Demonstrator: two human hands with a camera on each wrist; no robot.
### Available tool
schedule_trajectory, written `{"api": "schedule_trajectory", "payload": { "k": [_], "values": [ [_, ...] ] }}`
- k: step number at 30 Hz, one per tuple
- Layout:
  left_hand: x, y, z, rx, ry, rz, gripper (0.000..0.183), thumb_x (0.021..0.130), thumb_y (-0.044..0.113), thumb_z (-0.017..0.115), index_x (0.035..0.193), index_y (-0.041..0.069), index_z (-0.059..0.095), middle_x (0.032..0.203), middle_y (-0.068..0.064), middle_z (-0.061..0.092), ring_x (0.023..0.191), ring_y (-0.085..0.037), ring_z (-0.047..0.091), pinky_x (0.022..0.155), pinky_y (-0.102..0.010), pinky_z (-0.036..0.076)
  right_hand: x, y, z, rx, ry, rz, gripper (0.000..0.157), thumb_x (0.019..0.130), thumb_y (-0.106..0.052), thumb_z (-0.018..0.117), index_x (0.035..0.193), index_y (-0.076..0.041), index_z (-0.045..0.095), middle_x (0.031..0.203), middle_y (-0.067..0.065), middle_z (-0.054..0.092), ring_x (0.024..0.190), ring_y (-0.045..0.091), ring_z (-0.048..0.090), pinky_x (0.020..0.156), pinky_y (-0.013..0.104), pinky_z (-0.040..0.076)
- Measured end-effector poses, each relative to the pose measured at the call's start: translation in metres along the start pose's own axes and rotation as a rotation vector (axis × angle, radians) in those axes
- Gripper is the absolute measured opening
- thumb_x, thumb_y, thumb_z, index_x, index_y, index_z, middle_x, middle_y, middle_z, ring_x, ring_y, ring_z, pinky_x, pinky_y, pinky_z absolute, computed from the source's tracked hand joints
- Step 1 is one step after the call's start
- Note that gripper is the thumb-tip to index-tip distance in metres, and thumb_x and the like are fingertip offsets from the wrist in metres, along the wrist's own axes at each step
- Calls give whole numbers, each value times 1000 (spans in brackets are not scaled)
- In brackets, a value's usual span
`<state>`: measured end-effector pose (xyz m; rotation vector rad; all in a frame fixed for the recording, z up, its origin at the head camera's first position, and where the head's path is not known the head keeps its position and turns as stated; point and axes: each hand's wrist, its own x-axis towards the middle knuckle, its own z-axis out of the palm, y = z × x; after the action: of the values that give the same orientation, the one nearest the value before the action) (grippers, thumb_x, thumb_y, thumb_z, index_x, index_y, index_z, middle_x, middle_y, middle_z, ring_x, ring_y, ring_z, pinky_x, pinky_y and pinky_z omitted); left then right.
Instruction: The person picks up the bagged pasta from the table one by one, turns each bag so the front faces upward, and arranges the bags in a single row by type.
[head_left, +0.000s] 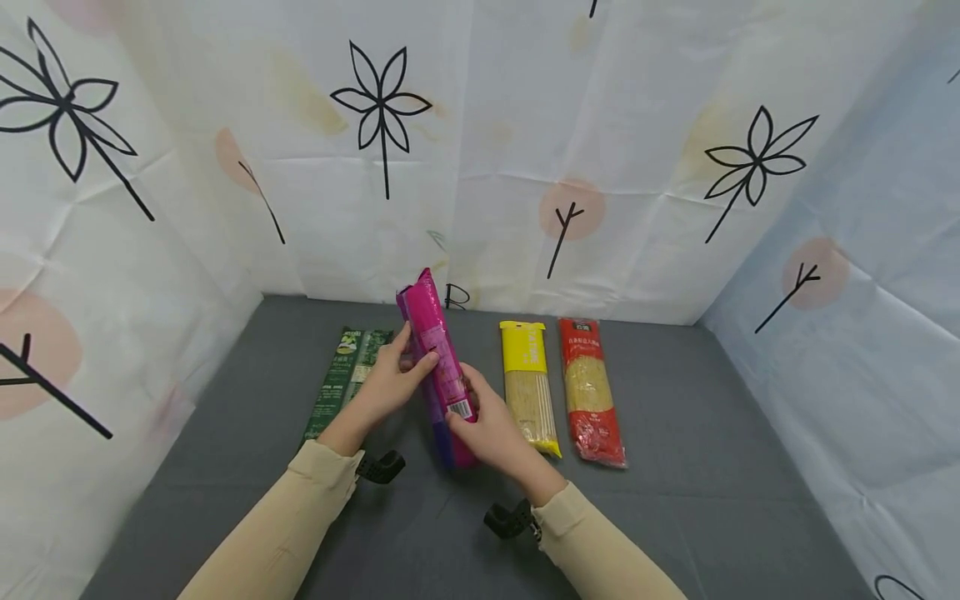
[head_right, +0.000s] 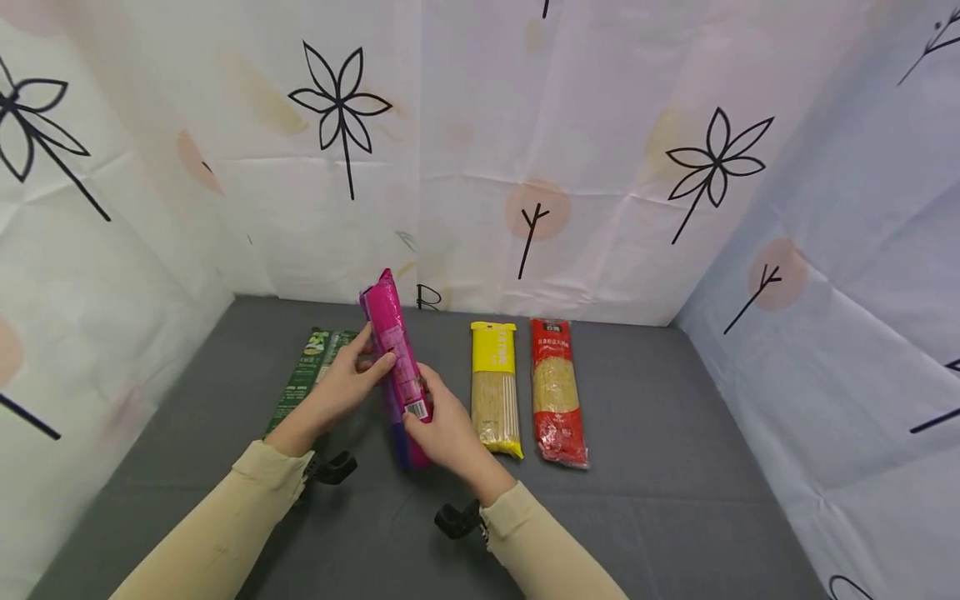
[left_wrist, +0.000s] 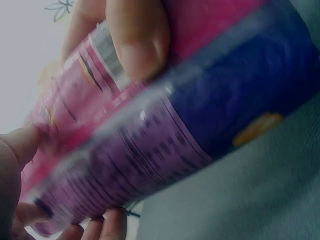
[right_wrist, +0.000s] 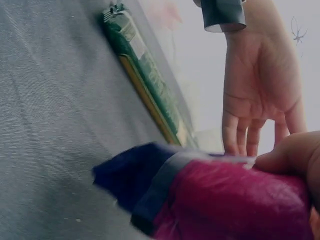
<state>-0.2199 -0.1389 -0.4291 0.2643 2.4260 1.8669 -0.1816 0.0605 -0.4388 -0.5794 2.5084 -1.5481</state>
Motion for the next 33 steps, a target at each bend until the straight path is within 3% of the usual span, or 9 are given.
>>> {"api": "schedule_trajectory", "payload": {
  "k": [4,8,12,17,22,28,33],
  "values": [
    [-1,7,2,-78,-13,-37,84,96,44,58,157,17,8,130,-22,41,113,-37,56,89,-49,50,-2,-9,-2,-158,24,-15,73,89,-18,69,151,-27,31,129,3,55,95,16,59,81,38,54],
    [-2,10,4,-219,1,-114,74,95,46,57,155,19,22,121,-20,45,114,-34,56,86,-47,52,-5,-15,1,-413,66,-81,76,86,-16,72,151,-21,32,128,4,57,92,16,57,82,37,54],
    [-2,12,5,-301,54,-151,65,95,46,57,148,14,37,124,-19,49,118,-32,55,82,-42,54,-6,-16,9,-677,124,-178,76,84,-16,74,150,-18,36,111,3,61,78,16,57,64,30,54],
    [-2,15,6,-309,141,-164,67,93,47,61,143,8,39,127,-17,52,114,-31,57,78,-40,56,-9,-16,22,-904,217,-299,70,85,-15,72,147,-15,41,105,2,60,69,16,53,47,24,46],
    [-3,15,6,-319,204,-192,62,96,36,61,143,5,37,128,-17,52,112,-31,58,77,-39,56,-10,-14,30,-952,270,-363,69,83,-14,72,146,-14,44,104,3,59,65,16,47,48,24,46],
    [-3,14,9,-350,257,-235,52,99,30,56,141,5,39,125,-17,55,106,-30,61,76,-37,56,-12,-9,33,-949,254,-382,73,82,-17,75,147,-14,41,105,4,59,64,16,45,47,23,44],
    [-2,13,10,-366,294,-238,46,100,29,52,138,5,41,123,-17,55,103,-28,62,77,-37,56,-15,-7,34,-885,231,-374,78,80,-27,77,148,-16,40,112,3,59,74,17,53,59,27,52]
  ]
}}
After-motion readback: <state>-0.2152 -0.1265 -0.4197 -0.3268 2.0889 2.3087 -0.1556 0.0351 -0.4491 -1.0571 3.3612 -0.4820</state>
